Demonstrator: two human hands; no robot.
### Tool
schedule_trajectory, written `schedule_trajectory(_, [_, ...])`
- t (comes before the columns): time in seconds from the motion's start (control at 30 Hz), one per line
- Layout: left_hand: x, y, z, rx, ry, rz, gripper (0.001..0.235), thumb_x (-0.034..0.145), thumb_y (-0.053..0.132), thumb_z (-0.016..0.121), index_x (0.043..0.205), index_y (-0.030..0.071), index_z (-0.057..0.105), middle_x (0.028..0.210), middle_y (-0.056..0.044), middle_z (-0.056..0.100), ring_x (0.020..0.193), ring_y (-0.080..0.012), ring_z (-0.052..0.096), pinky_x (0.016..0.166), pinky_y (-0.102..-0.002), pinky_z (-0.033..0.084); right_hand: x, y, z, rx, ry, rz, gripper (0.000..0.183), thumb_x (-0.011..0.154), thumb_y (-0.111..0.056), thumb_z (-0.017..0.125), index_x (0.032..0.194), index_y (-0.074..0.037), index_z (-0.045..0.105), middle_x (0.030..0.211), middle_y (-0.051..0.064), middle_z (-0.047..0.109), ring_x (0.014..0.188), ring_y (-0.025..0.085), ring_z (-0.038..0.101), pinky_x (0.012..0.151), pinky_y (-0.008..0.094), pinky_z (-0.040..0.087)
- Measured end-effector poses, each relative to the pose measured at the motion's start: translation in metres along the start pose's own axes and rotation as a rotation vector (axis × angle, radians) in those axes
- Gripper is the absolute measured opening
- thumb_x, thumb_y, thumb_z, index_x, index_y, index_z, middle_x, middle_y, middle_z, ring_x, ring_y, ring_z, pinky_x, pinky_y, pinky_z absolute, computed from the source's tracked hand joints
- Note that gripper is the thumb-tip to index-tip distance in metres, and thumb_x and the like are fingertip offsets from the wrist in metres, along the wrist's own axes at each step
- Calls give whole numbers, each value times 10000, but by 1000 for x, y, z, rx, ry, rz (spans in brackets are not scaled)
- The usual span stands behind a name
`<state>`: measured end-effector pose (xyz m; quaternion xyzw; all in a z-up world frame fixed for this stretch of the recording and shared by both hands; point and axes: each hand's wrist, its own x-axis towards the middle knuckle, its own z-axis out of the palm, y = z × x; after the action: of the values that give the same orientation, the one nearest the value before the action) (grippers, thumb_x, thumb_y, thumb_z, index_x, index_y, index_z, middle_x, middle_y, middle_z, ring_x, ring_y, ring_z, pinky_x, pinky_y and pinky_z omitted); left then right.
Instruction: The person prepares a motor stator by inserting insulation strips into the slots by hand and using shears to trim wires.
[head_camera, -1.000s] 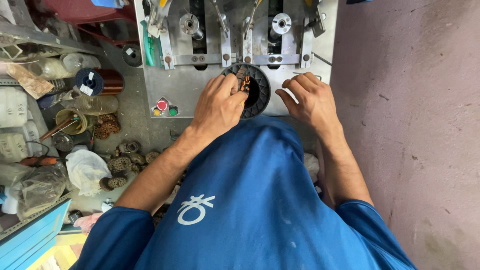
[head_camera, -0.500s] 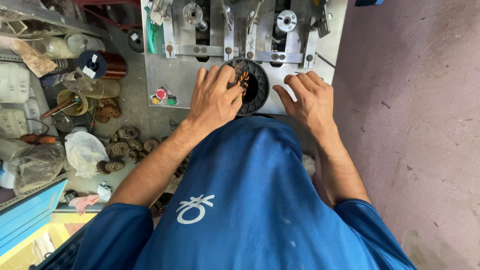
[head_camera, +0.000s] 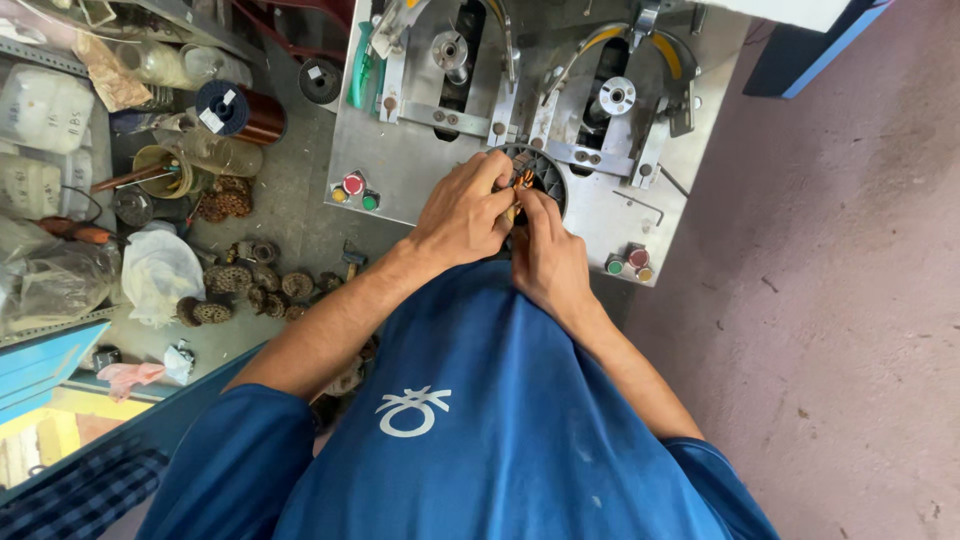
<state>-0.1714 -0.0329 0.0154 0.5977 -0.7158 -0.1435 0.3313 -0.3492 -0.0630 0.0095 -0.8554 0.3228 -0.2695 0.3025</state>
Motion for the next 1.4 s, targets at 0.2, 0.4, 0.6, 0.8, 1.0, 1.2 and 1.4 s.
schedule_trajectory(0.2, [-5, 1, 1, -6, 35, -2, 83, 764, 44, 721, 815, 21, 659, 1016, -101, 523, 960, -291, 571, 747, -440, 488, 16, 18, -9, -135, -11, -1, 156, 862, -13, 747, 995, -37, 670, 875, 142, 633, 710, 354, 653, 603, 441, 519])
schedule_trajectory(0.4, [-1, 1, 1, -42, 38, 31, 73, 778, 81, 725, 801, 31, 677, 1008, -99, 517, 966, -282, 575, 768, -435, 495, 19, 24, -13, 20, 0, 186, 44, 874, -18, 708, 908, -21, 681, 823, 139, 625, 681, 298, 644, 623, 387, 518])
schedule_trajectory(0.6, [3, -3, -3, -62, -21, 28, 78, 755, 77, 715, 755, 18, 664, 1001, -100, 519, 968, -278, 581, 796, -426, 503, 19, 19, -11, 292, -12, 249, 56, 886, -56, 700, 933, -33, 718, 911, 101, 600, 736, 249, 644, 654, 349, 527])
schedule_trajectory(0.8, [4, -4, -8, -106, 9, 45, 81, 751, 76, 716, 819, 32, 720, 996, -98, 509, 964, -279, 576, 800, -416, 498, 22, 9, -12, -58, -8, 82, 101, 704, -55, 744, 797, -51, 703, 966, 106, 560, 933, 313, 499, 782, 395, 481])
schedule_trajectory(1.0, [1, -4, -2, -156, -12, 15, 57, 760, 75, 729, 795, 32, 718, 987, -89, 516, 959, -279, 584, 806, -416, 501, 13, 13, -11, -65, 149, 195, 54, 821, -77, 774, 868, -92, 753, 1016, 73, 563, 1053, 313, 466, 946, 400, 407])
schedule_trajectory(1.2, [2, -8, -5, -152, -32, 11, 63, 750, 77, 722, 788, 28, 709, 1001, -92, 517, 962, -281, 587, 806, -418, 501, 13, 16, -8, -45, 32, 61, 115, 747, -104, 780, 845, -77, 728, 1048, 75, 587, 1064, 308, 463, 999, 461, 398])
schedule_trajectory(1.4, [4, -10, -6, -166, -14, 44, 69, 763, 85, 720, 808, 34, 717, 1007, -92, 506, 955, -276, 581, 799, -417, 493, 16, 16, -6, -194, 66, 52, 113, 652, -97, 775, 745, -82, 712, 988, 93, 576, 1022, 334, 468, 934, 463, 389])
